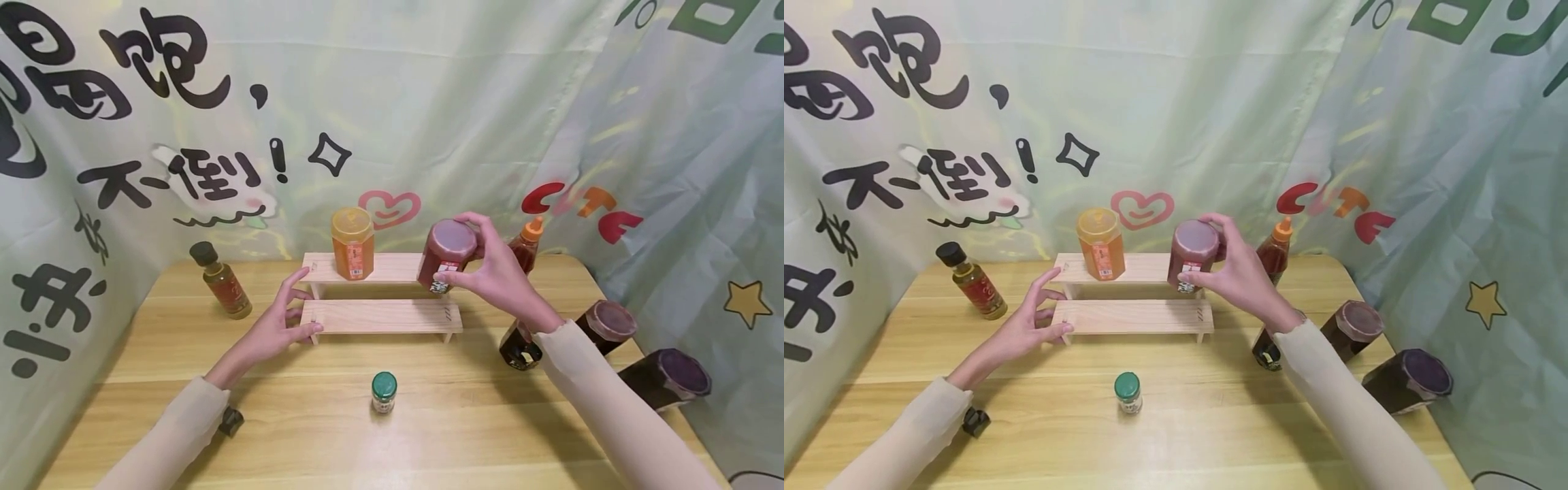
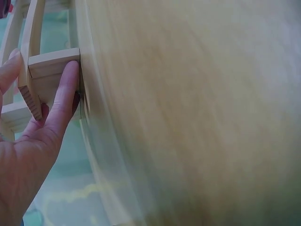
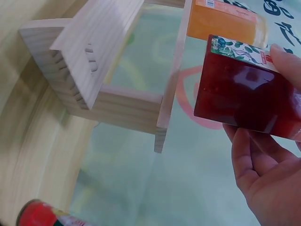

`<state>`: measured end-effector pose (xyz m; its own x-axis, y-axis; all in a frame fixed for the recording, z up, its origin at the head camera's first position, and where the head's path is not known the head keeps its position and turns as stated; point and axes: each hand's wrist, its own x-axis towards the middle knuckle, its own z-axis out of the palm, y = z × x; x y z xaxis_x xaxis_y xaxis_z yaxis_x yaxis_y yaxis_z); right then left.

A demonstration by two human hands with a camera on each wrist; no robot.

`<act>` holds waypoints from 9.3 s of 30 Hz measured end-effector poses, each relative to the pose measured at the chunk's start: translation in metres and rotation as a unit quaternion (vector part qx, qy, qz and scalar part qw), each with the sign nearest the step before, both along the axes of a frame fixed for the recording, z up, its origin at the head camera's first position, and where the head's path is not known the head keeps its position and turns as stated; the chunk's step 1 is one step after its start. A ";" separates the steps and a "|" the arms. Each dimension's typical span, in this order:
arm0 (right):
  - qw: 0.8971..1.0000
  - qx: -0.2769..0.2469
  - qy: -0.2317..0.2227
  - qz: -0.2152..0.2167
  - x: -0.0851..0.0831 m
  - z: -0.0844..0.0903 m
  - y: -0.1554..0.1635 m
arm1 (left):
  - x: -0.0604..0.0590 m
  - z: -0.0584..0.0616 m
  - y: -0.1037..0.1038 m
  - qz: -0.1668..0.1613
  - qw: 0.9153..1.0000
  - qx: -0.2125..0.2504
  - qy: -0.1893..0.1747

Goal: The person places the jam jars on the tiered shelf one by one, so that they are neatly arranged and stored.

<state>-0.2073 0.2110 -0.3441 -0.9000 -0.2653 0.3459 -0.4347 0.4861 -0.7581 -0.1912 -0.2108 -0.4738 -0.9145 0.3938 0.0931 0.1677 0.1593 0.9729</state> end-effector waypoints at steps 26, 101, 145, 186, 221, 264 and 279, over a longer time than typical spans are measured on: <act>0.994 -0.031 -0.087 0.065 -0.043 -0.004 -0.026 | 0.002 0.002 0.000 0.005 1.000 -0.006 -0.006; 0.993 -0.035 -0.079 0.074 -0.039 -0.008 -0.024 | 0.005 0.004 0.001 0.011 1.000 -0.018 -0.004; 0.996 0.019 0.000 -0.092 0.098 -0.050 0.115 | 0.003 0.000 -0.001 0.013 1.000 -0.017 -0.009; 1.000 -0.009 0.001 -0.028 0.098 -0.122 0.140 | 0.002 0.001 -0.004 0.002 1.000 -0.027 -0.003; 0.995 -0.050 0.008 0.080 0.076 -0.071 0.022 | -0.002 0.011 -0.019 -0.028 0.995 -0.084 0.037; 0.984 0.070 0.034 0.158 0.007 -0.075 -0.132 | -0.002 0.008 -0.021 -0.024 0.996 -0.076 0.031; 0.977 0.102 0.064 0.179 0.006 -0.072 -0.143 | -0.003 0.011 -0.019 -0.020 0.996 -0.084 0.031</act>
